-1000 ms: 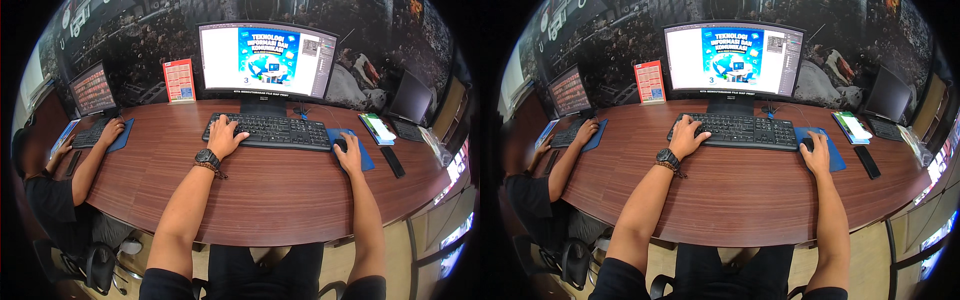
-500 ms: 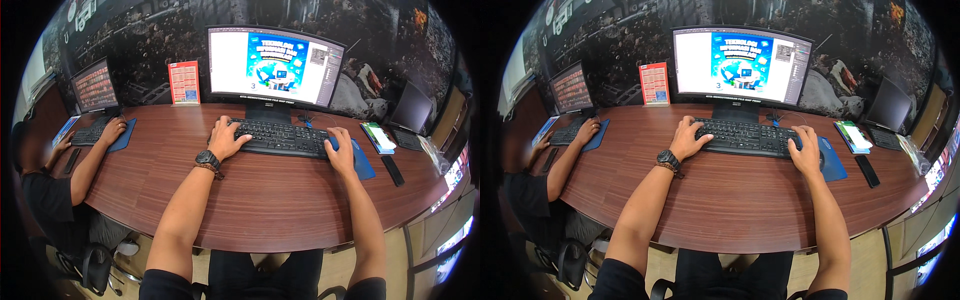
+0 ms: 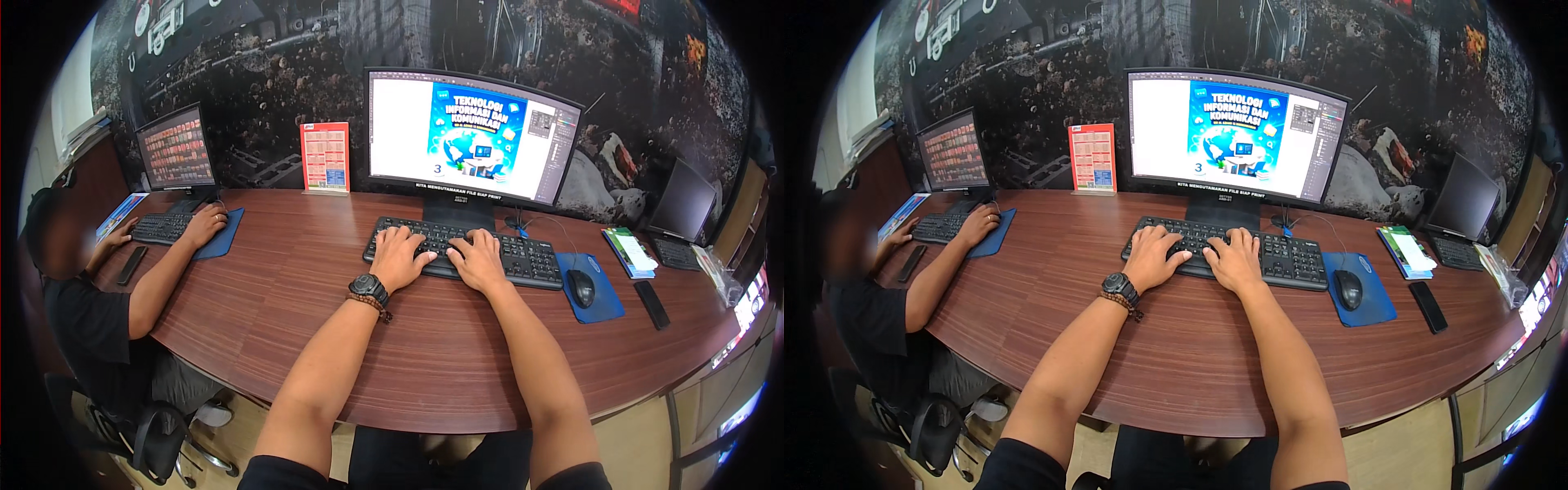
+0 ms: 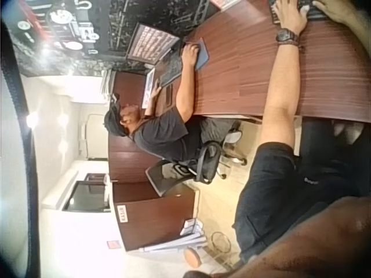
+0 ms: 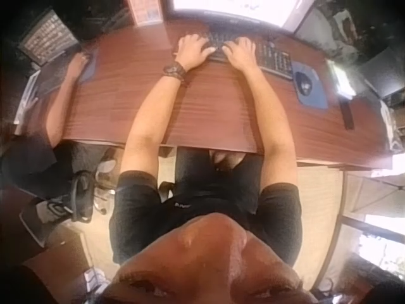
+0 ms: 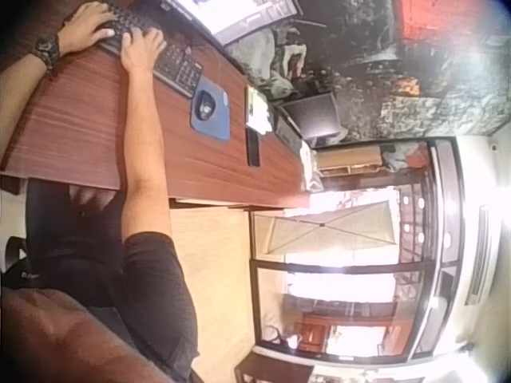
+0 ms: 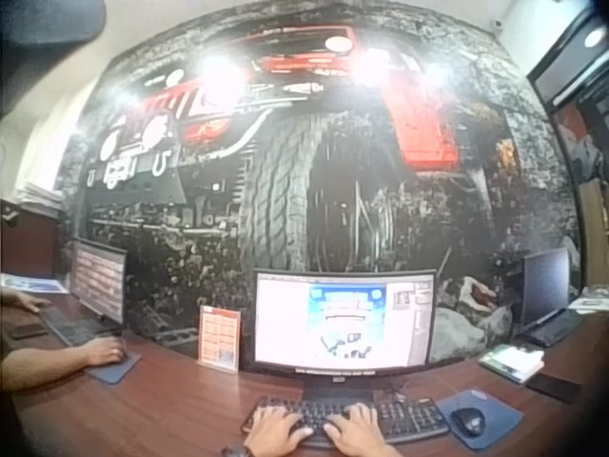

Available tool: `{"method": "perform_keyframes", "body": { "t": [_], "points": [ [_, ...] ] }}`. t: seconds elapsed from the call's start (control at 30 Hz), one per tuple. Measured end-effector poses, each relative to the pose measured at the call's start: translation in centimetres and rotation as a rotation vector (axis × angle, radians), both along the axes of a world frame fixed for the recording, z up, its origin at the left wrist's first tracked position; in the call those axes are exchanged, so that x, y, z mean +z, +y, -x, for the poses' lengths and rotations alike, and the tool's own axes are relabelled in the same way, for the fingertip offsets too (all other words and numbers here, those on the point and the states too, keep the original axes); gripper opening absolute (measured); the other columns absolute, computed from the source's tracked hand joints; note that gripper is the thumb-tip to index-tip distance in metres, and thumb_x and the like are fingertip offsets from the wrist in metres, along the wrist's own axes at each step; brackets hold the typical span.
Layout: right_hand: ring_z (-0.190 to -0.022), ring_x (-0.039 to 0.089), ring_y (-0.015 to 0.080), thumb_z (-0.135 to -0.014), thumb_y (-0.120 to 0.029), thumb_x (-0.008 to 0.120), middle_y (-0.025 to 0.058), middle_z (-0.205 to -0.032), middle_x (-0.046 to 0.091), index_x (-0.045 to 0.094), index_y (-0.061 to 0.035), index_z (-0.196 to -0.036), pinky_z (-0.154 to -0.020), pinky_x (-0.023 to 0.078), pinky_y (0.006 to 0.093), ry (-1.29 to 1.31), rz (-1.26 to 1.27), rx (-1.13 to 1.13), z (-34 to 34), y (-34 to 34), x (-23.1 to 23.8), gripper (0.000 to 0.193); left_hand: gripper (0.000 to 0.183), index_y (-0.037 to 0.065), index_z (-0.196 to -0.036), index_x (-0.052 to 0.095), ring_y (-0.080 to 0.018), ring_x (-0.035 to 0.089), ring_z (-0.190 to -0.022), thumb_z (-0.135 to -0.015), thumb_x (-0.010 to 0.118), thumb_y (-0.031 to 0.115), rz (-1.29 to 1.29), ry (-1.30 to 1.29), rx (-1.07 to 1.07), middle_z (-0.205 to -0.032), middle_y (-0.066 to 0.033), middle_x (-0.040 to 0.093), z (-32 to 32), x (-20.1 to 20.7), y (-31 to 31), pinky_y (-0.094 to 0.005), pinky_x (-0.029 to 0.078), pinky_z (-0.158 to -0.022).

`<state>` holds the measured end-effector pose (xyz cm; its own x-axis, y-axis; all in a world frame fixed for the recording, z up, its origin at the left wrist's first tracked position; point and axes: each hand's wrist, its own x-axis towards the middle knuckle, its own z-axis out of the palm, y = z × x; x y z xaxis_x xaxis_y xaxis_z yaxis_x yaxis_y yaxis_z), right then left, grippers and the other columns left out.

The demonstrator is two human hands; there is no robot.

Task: Designing a digital poster using a computer mouse and keyboard.

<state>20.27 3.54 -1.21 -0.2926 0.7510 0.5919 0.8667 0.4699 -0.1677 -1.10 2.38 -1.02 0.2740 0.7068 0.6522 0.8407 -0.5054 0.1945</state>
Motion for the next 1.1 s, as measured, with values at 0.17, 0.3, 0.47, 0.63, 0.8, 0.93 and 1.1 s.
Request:
{"method": "perform_keyframes", "body": {
  "t": [0.17,0.3,0.47,0.63,0.8,0.93,1.1],
  "points": [
    [-0.126,0.044,0.0318,-0.096,-0.035,0.058,0.0167,-0.127,0.053,0.072,-0.0137,-0.117,-0.11,0.029,0.048,-0.025,0.032,-0.022,0.4,0.3,0.4,0.033,0.046,0.002,-0.115,0.07,-0.0303,0.053,-0.106,-0.09,0.069,0.041,-0.004,-0.011,0.022,-0.105,-0.012,0.06,-0.3,0.3,0.0,-0.0451,0.037,-0.101],
    [-0.127,0.043,0.032,-0.094,-0.036,0.061,0.017,-0.128,0.053,0.072,-0.0133,-0.116,-0.11,0.029,0.0483,-0.016,0.063,-0.034,0.7,0.4,0.5,0.034,0.046,0.001,-0.114,0.07,-0.0301,0.053,-0.104,-0.091,0.069,0.04,0.027,-0.026,0.019,-0.105,-0.0127,0.059,-0.5,0.1,0.0,-0.0437,0.041,-0.097],
    [-0.128,0.043,0.0346,-0.087,-0.036,0.066,0.016,-0.128,0.054,0.071,-0.0112,-0.117,-0.11,0.028,0.0526,0.029,-0.007,-0.06,0.7,-0.4,0.7,0.039,0.04,-0.001,-0.111,0.071,-0.03,0.053,-0.102,-0.094,0.066,0.035,0.102,-0.055,0.002,-0.105,-0.0126,0.057,-0.5,0.1,0.2,-0.0423,0.044,-0.091],
    [-0.115,0.052,0.032,-0.086,-0.022,0.067,0.0131,-0.113,0.06,0.073,-0.0091,-0.107,-0.107,0.037,0.0448,0.267,0.021,-0.025,0.1,-0.5,1.0,0.025,0.037,-0.001,-0.109,0.072,-0.0299,0.052,-0.102,-0.094,0.066,0.033,0.093,-0.085,-0.003,-0.105,-0.0125,0.056,-0.4,0.0,0.4,-0.0423,0.044,-0.091],
    [-0.114,0.052,0.0321,-0.087,-0.008,0.062,0.0135,-0.113,0.06,0.075,-0.0102,-0.097,-0.104,0.04,0.045,0.227,0.032,-0.034,-0.6,-0.5,0.4,0.017,0.036,-0.001,-0.108,0.072,-0.0295,0.052,-0.101,-0.093,0.067,0.032,-0.003,-0.098,0.019,-0.104,-0.0133,0.057,-0.4,-0.1,0.4,-0.0416,0.044,-0.092],
    [-0.114,0.051,0.033,-0.085,-0.015,0.067,0.0135,-0.112,0.059,0.075,-0.008,-0.093,-0.104,0.038,0.0458,0.169,-0.015,-0.04,-0.9,-0.5,-0.2,0.013,0.036,-0.001,-0.108,0.073,-0.0298,0.051,-0.102,-0.092,0.068,0.031,0.073,-0.074,0.003,-0.103,-0.0132,0.057,-0.8,0.3,0.4,-0.0415,0.045,-0.093],
    [-0.115,0.049,0.0338,-0.077,-0.028,0.078,0.0129,-0.115,0.057,0.066,-0.0056,-0.104,-0.103,0.037,0.046,0.08,-0.051,-0.118,1.0,-1.8,0.9,0.037,0.035,-0.001,-0.102,0.074,-0.0309,0.052,-0.106,-0.091,0.068,0.032,0.082,-0.094,-0.001,-0.108,-0.0145,0.056,-0.4,-0.2,0.4,-0.0434,0.045,-0.092]
  ]
}}
